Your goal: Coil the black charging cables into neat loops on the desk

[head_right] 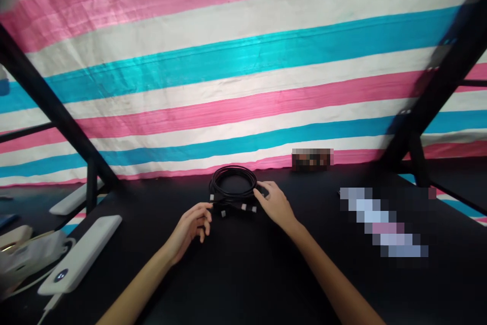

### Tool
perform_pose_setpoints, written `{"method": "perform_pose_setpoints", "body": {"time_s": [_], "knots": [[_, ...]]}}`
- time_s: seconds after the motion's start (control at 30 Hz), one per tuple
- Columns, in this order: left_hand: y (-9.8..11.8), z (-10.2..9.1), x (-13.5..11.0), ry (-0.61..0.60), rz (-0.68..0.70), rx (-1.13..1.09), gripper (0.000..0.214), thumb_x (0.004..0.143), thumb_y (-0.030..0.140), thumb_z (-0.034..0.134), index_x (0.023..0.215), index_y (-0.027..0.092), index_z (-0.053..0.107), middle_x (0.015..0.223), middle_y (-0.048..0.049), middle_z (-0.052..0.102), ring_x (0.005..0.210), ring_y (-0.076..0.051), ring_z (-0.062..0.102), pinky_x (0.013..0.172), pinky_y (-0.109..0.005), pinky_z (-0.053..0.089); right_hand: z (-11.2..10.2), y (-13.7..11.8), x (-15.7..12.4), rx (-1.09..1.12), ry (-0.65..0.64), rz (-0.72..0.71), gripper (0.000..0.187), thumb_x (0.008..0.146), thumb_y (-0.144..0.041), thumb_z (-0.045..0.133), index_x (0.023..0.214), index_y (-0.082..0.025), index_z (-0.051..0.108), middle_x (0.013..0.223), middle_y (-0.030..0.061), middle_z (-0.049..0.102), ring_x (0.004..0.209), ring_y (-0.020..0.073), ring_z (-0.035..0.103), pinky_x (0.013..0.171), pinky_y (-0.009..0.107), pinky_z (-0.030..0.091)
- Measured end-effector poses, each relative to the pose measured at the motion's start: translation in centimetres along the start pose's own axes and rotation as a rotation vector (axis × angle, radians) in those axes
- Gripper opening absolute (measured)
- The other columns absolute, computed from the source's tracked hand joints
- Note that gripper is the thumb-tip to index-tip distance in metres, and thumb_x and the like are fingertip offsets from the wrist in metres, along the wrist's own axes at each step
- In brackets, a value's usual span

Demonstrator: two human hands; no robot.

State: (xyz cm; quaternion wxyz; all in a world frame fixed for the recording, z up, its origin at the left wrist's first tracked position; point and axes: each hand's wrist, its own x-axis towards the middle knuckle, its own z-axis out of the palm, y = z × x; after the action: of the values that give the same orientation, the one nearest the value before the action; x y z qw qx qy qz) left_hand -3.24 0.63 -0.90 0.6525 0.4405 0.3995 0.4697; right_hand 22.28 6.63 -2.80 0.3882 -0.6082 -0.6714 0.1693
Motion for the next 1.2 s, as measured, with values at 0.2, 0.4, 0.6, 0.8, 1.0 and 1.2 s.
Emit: {"method": "perform_pose_setpoints", "body": {"time_s": [0.2, 0.4, 0.6, 0.8, 1.0, 1.2], "knots": [[0.9, -0.9, 0.2, 0.238, -0.040, 0.071, 0.017, 0.073, 0.029, 0.050, 0.084, 0.017, 0.053, 0.057, 0.0061, 0.048, 0.038, -0.006, 0.042, 0.035, -0.017, 0.028, -0.9, 1.7, -0.3, -0.178, -0.008, 0.179, 0.027, 0.090, -0.028, 0.039, 0.104, -0.018, 0.058, 0.099, 0.0066, 0.065, 0.065, 0.0139, 0.062, 0.064, 0.027, 0.043], [1.1, -1.3, 0.5, 0.288, -0.088, 0.047, 0.015, 0.072, 0.029, 0.049, 0.081, 0.018, 0.051, 0.054, 0.0071, 0.046, 0.037, -0.006, 0.040, 0.037, -0.018, 0.027, -0.8, 0.8, -1.1, -0.389, -0.145, 0.169, 0.019, 0.089, -0.028, 0.042, 0.090, -0.020, 0.059, 0.090, 0.0059, 0.064, 0.073, 0.0190, 0.060, 0.057, 0.027, 0.032], [0.8, -1.3, 0.6, 0.294, -0.119, -0.006, 0.011, 0.071, 0.025, 0.051, 0.079, 0.017, 0.053, 0.052, 0.0067, 0.046, 0.036, -0.006, 0.039, 0.037, -0.018, 0.027, -0.7, -0.1, -1.5, -0.542, -0.249, 0.100, 0.019, 0.090, -0.032, 0.041, 0.094, -0.021, 0.056, 0.094, 0.0058, 0.059, 0.069, 0.0179, 0.057, 0.053, 0.027, 0.027], [1.0, -1.5, 0.5, 0.307, -0.110, -0.025, 0.010, 0.072, 0.025, 0.051, 0.078, 0.017, 0.053, 0.052, 0.0066, 0.045, 0.036, -0.006, 0.039, 0.037, -0.018, 0.027, -0.7, -0.2, -1.5, -0.613, -0.260, 0.077, 0.020, 0.090, -0.035, 0.041, 0.093, -0.021, 0.055, 0.091, 0.0046, 0.057, 0.065, 0.0165, 0.056, 0.051, 0.026, 0.025], [1.0, -1.3, 0.4, 0.292, -0.100, -0.001, 0.009, 0.072, 0.025, 0.050, 0.078, 0.018, 0.052, 0.051, 0.0068, 0.045, 0.036, -0.006, 0.039, 0.037, -0.018, 0.028, -0.7, -0.4, -1.6, -0.621, -0.259, 0.073, 0.020, 0.090, -0.035, 0.040, 0.090, -0.020, 0.054, 0.090, 0.0041, 0.057, 0.065, 0.0162, 0.054, 0.050, 0.025, 0.024], [0.8, -1.2, 0.4, 0.282, -0.096, 0.013, 0.010, 0.072, 0.026, 0.050, 0.077, 0.018, 0.052, 0.049, 0.0069, 0.044, 0.036, -0.006, 0.040, 0.037, -0.018, 0.028, -0.7, -0.4, -1.6, -0.621, -0.252, 0.064, 0.020, 0.089, -0.034, 0.041, 0.090, -0.020, 0.055, 0.089, 0.0045, 0.057, 0.064, 0.0159, 0.055, 0.050, 0.026, 0.024]]}}
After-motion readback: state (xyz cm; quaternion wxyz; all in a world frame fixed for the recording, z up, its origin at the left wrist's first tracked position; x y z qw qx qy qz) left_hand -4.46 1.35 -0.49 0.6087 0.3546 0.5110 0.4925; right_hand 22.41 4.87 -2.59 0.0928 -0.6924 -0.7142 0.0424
